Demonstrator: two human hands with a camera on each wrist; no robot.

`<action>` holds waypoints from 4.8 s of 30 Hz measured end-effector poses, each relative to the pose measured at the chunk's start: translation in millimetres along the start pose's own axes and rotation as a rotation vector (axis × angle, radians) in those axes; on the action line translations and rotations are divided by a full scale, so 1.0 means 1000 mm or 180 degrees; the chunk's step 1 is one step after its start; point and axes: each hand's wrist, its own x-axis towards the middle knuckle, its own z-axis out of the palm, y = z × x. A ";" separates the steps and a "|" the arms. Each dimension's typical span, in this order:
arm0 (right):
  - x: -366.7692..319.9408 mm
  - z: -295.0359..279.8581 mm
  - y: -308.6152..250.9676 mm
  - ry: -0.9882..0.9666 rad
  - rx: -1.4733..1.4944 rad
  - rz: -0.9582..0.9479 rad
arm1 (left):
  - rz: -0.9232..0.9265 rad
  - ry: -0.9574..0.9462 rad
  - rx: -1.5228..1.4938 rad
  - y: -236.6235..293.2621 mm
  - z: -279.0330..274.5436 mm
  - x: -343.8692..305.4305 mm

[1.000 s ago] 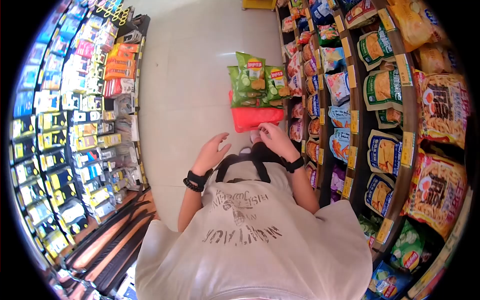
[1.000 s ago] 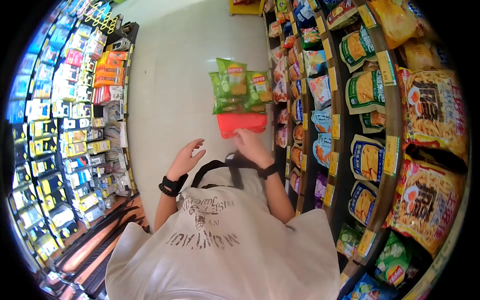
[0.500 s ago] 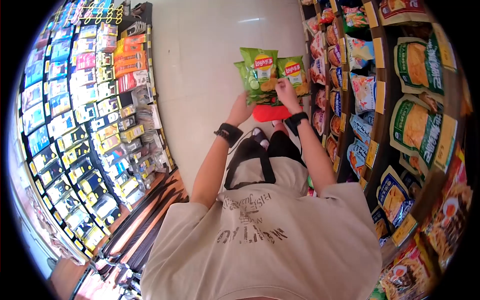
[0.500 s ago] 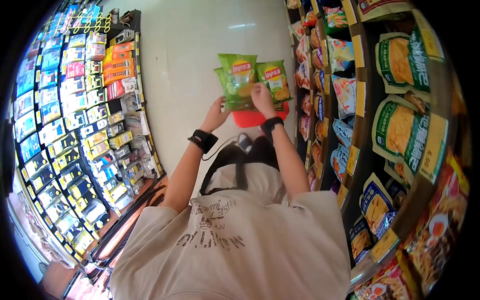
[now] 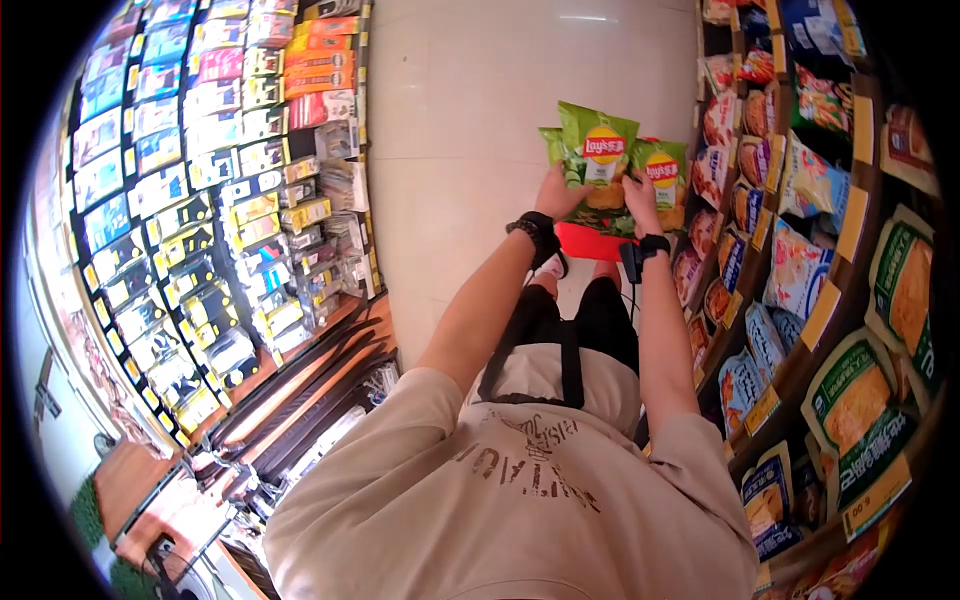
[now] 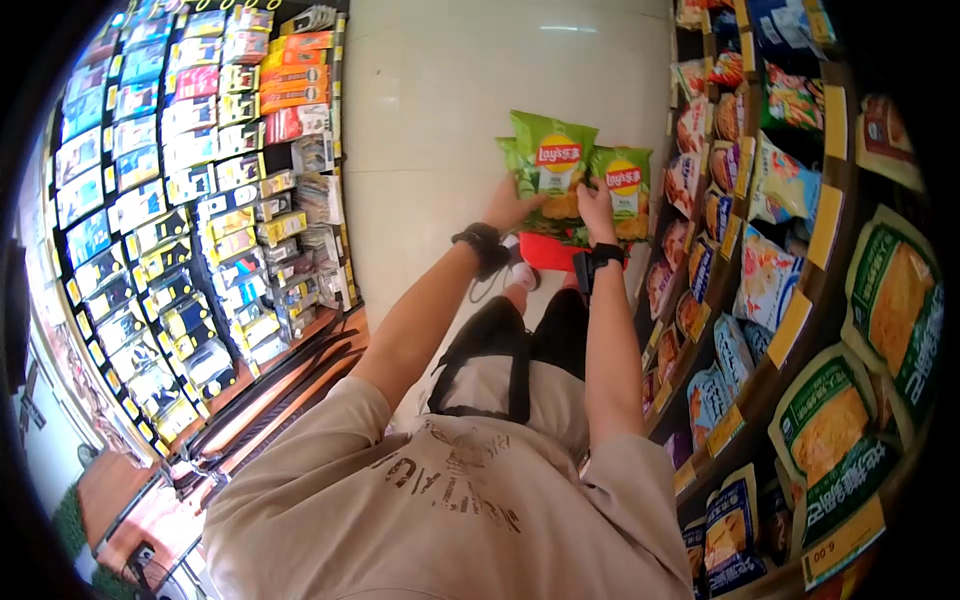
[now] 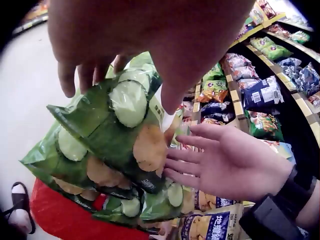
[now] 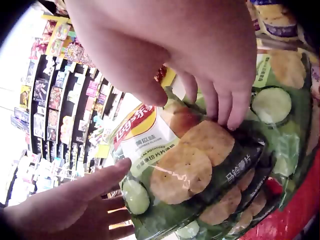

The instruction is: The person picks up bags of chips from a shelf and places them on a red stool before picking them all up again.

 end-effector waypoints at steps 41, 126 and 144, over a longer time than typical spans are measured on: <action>-0.301 0.020 -0.020 -0.0388 0.0590 -0.2296 | 0.0906 -0.0743 -0.0681 0.075 -0.140 -0.194; -0.740 -0.246 0.526 0.5706 0.1504 -0.2433 | 0.3993 -0.5284 0.0307 0.215 0.268 -0.763; -0.703 -0.018 0.379 0.4048 0.1456 -0.2091 | 0.3119 -0.3881 0.0718 0.106 0.009 -0.582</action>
